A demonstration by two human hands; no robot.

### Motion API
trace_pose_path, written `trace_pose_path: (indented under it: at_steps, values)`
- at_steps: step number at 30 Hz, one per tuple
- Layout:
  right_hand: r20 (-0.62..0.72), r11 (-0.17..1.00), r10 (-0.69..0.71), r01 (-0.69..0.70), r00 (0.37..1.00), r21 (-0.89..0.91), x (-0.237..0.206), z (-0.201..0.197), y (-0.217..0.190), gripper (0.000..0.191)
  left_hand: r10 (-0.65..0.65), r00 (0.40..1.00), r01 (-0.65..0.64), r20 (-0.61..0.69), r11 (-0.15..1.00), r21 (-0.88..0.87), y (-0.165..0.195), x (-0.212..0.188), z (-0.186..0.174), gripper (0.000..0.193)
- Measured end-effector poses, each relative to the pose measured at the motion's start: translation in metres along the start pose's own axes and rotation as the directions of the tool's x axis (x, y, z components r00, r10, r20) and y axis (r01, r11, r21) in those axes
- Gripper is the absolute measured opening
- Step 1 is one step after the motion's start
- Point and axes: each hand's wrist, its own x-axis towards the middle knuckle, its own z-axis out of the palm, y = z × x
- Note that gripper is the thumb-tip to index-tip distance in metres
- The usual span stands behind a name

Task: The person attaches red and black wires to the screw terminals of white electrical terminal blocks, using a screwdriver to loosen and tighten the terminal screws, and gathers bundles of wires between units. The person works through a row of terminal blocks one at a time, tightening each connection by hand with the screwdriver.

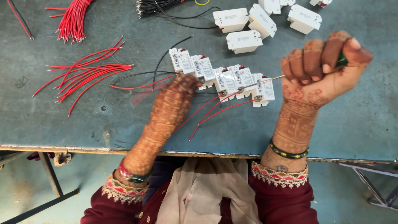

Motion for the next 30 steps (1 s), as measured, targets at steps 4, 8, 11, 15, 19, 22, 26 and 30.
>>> trace_pose_path:
  at_steps: [4,8,11,15,19,22,26,30]
  values:
    - [0.045,0.997,-0.005,0.008,0.999,-0.072,0.000,-0.004,-0.002,0.051,-0.289,0.954,0.293,0.083,0.956,-0.029,-0.008,0.011,-0.030,0.020]
    - [0.034,0.997,-0.034,0.036,0.999,-0.070,0.000,-0.005,0.007,0.049,-0.356,0.934,0.356,0.035,0.934,0.005,0.005,0.023,-0.062,0.018]
    - [0.044,0.995,-0.040,0.044,0.998,-0.089,-0.001,-0.005,0.008,0.049,-0.184,0.982,0.183,-0.040,0.983,-0.026,0.028,0.029,-0.062,0.026]
    - [0.089,0.996,-0.034,0.041,0.995,-0.079,0.001,-0.004,0.011,0.050,-0.173,0.974,0.194,0.143,0.970,-0.148,0.065,0.038,-0.024,0.016]
    - [0.109,0.998,-0.019,0.026,0.994,-0.058,0.001,-0.007,0.015,0.050,-0.189,0.970,0.220,0.155,0.951,-0.216,0.071,0.041,0.003,0.020]
    - [0.108,0.996,-0.018,0.027,0.994,-0.081,0.001,-0.010,0.016,0.051,-0.176,0.973,0.207,0.148,0.950,-0.233,0.070,0.039,0.012,0.022]
    - [0.104,0.995,-0.024,0.034,0.994,-0.095,-0.001,-0.009,0.016,0.051,-0.174,0.973,0.205,0.151,0.954,-0.220,0.067,0.036,0.018,0.020]
    - [0.109,0.993,-0.032,0.044,0.993,-0.111,0.000,-0.006,0.016,0.051,-0.175,0.972,0.208,0.157,0.951,-0.227,0.067,0.035,0.020,0.020]
